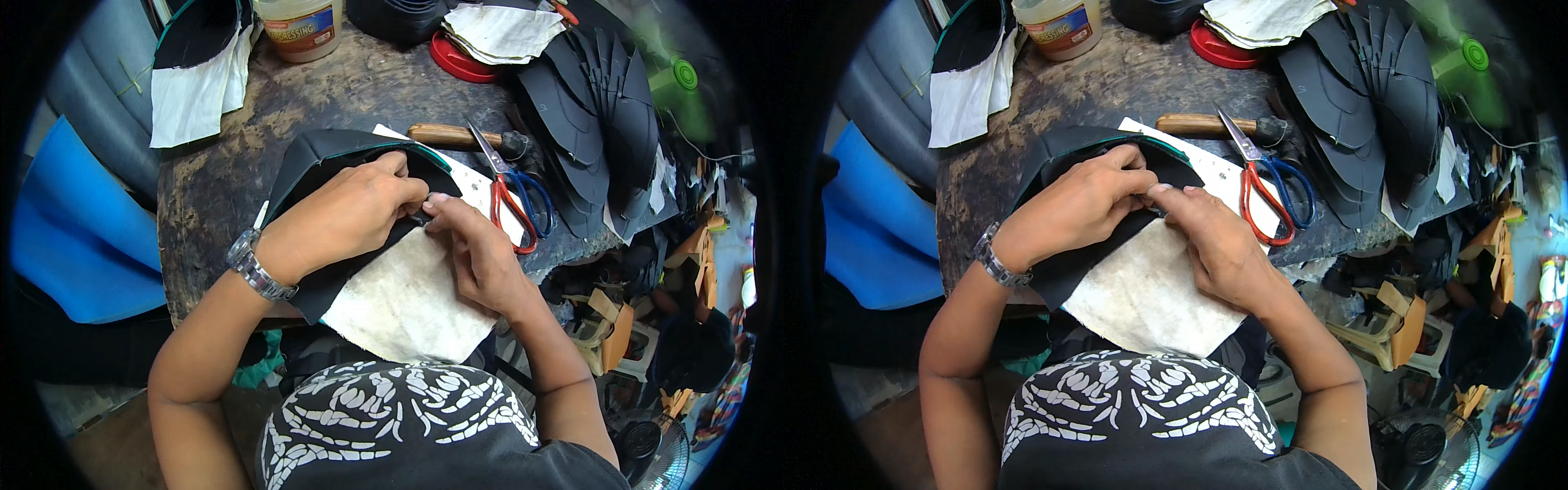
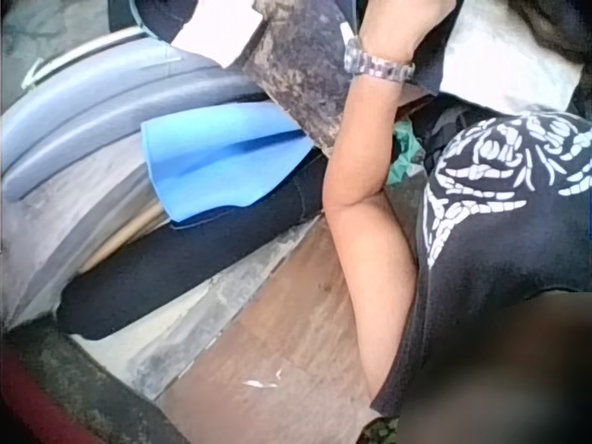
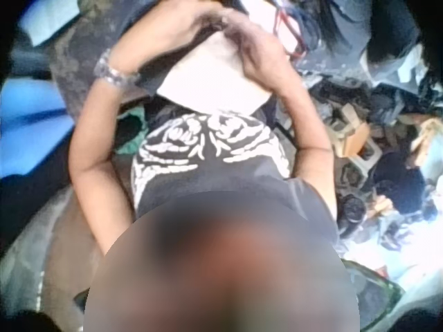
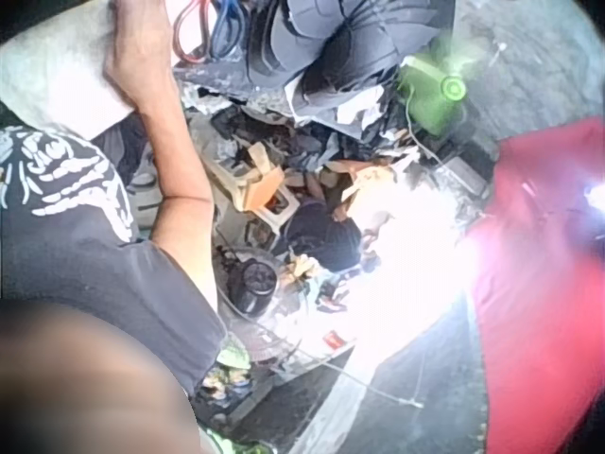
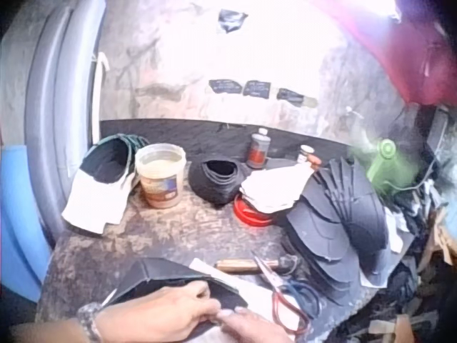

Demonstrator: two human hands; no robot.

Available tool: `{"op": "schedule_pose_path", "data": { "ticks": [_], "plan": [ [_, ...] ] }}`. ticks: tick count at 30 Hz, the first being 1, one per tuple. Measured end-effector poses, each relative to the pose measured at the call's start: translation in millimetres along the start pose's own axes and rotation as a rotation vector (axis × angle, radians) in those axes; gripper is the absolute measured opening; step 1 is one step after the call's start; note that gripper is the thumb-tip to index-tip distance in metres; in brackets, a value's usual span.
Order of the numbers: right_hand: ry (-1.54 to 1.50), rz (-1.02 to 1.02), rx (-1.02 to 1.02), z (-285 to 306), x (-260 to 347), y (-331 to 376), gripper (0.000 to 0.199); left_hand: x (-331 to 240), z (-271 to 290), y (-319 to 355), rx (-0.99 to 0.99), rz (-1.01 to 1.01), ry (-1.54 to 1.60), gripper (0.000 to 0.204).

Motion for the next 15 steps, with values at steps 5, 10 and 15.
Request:
{"op": "schedule_pose_path", "data": {
  "ticks": [5, 10, 15],
  "plan": [
    [0.000, 0.043, -0.038, -6, 1, 1, 0.083, -1, 2, 0, -0.056, -0.050, 0.003, 0.014],
    [0.056, -0.086, -0.050, -5, -5, 2, 0.076, -5, -1, -1, -0.113, -0.019, -0.089, 0.014],
    [0.129, -0.240, -0.042, 24, -24, 5, 0.065, -13, -3, -1, -0.119, -0.004, -0.208, 0.021]
  ]
}}
Point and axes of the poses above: each hand's wrist, its own y-axis away from the middle knuckle, its own z-axis out of the back of the hand, x = y × z, the point moved 10 cm from there along -y, towards the middle knuckle, and after that the axes turned 3 degrees about -x, right-handed, at the moved point
